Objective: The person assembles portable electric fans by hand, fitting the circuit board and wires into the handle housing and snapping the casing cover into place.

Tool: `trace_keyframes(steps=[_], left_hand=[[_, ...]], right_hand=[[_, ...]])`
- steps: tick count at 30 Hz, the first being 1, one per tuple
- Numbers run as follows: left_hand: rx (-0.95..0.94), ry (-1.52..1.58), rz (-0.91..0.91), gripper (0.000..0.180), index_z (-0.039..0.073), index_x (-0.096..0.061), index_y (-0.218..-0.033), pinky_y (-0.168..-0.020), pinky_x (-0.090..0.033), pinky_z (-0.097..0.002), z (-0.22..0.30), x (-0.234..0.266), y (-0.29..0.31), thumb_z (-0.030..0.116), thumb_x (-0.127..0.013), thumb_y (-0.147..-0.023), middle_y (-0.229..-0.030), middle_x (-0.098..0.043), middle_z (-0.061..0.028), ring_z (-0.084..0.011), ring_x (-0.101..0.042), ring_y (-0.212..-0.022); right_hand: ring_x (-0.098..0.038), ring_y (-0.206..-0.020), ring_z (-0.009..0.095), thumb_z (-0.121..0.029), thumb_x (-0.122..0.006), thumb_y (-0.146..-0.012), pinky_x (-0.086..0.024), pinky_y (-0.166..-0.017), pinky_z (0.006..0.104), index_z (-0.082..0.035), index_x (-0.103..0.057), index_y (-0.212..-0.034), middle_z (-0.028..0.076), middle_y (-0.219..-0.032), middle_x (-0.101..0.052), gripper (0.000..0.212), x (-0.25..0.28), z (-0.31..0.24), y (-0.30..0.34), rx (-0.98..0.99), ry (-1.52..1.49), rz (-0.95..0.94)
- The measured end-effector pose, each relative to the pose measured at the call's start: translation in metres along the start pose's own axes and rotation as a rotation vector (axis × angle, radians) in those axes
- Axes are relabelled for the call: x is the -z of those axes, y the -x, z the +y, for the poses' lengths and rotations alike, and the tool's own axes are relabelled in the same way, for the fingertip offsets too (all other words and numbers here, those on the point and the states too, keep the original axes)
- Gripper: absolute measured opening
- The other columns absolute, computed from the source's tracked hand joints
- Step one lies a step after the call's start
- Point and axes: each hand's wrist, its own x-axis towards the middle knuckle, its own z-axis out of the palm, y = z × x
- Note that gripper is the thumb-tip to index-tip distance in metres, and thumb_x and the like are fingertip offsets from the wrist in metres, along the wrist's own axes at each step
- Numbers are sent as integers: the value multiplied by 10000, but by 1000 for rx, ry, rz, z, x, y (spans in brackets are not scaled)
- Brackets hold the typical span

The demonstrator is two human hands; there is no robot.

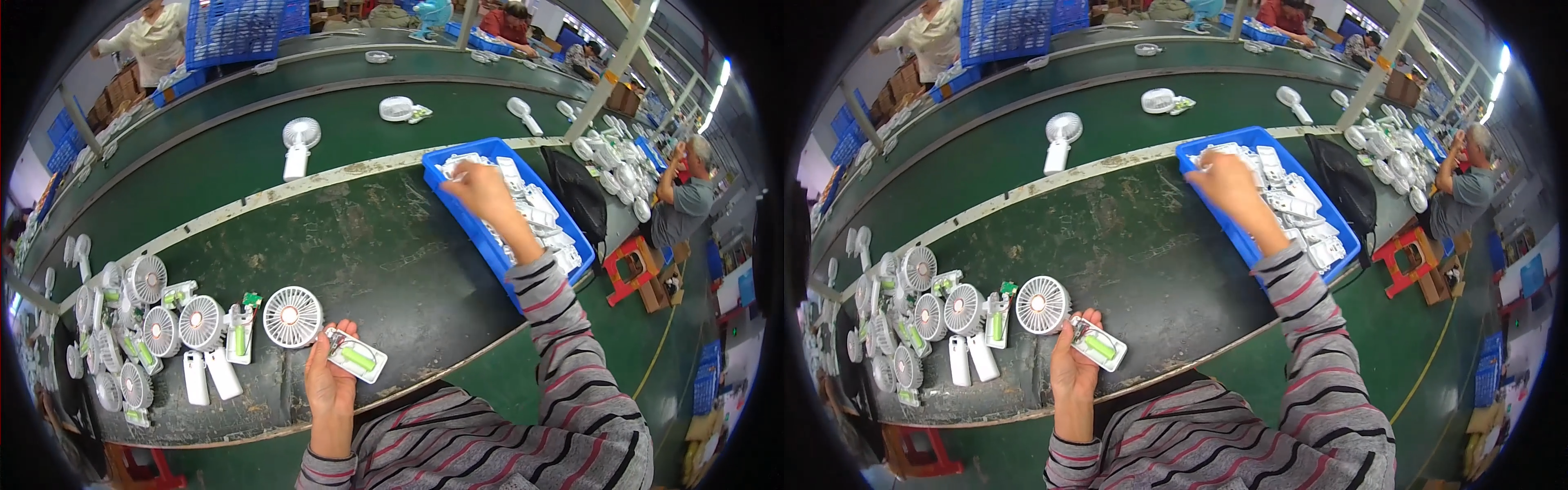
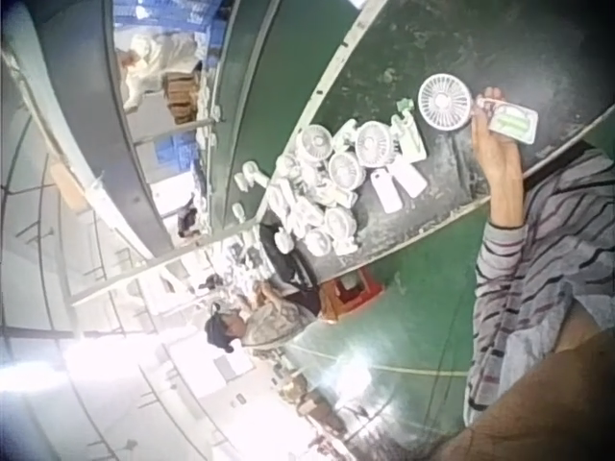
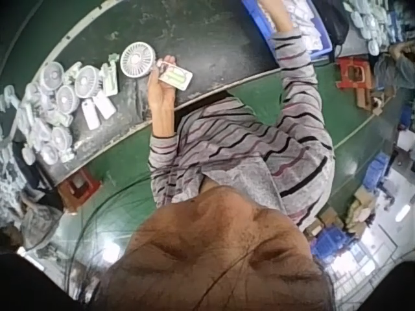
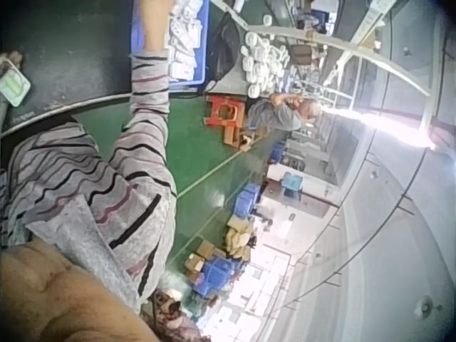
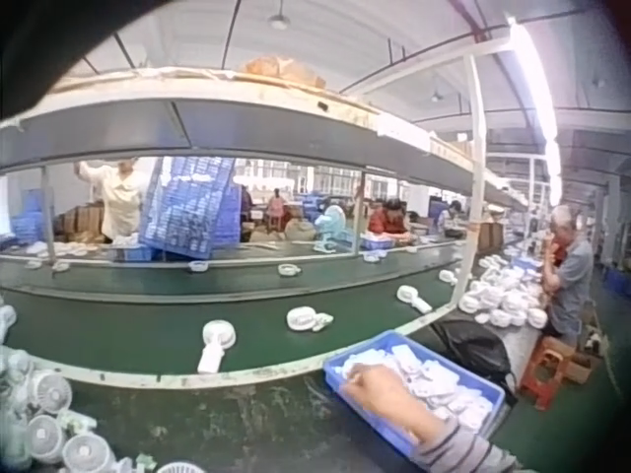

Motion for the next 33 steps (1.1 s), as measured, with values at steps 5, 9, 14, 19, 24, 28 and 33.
trace_keyframes(steps=[5,9,14,19,24,28,33], left_hand=[[-17,17,0,287,-72,-488,-1105,-903,-486,-424,-3,-4,-1,130,-536,-908,-1093,-577,-233,-321,-590,-1007],[-37,-16,22,280,-74,-490,-1102,-904,-488,-417,-1,-5,1,122,-534,-907,-1090,-578,-238,-317,-595,-999],[-5,-15,13,254,-61,-503,-1096,-924,-477,-398,-2,-9,4,22,-567,-864,-1102,-577,-219,-299,-586,-1025],[-70,-92,-31,290,-44,-508,-1094,-941,-469,-395,-4,-3,2,-60,-586,-816,-1113,-576,-203,-294,-580,-1040],[-29,-82,-46,283,-50,-506,-1090,-932,-476,-401,-9,-7,3,-48,-588,-820,-1103,-580,-214,-311,-579,-1045],[-55,-105,-59,309,-59,-483,-1126,-941,-463,-404,-10,-3,-1,-38,-574,-831,-1124,-568,-221,-312,-571,-1051],[-104,-93,-53,312,-65,-481,-1123,-941,-471,-394,-10,-5,-2,-57,-570,-824,-1101,-575,-211,-287,-580,-1034]], right_hand=[[-620,-871,379,-337,-728,-696,-491,-754,445,54,-584,-993,270,-907,-627,511,-2,83,5,-216,328,-35],[-615,-868,390,-167,-695,-663,-488,-783,449,7,-604,-1016,257,-879,-629,404,-14,86,14,-142,194,-104],[-628,-718,319,-10,-600,-728,-491,-639,410,-30,-588,-1022,174,-765,-627,296,23,25,15,7,110,259],[-584,-772,373,69,-537,-743,-467,-676,422,-10,-533,-953,187,-855,-576,225,2,-67,50,298,-438,183],[-567,-799,392,121,-501,-692,-472,-683,433,-14,-547,-933,177,-862,-569,280,-46,-70,94,374,-443,-139],[-495,-1049,350,132,-513,-625,-423,-897,384,-19,-549,-1143,157,-1132,-541,541,-38,-64,106,420,-260,-384],[-472,-1093,349,8,-561,-754,-397,-937,386,-20,-482,-1219,175,-1197,-505,472,-31,-63,110,368,-355,-418]])
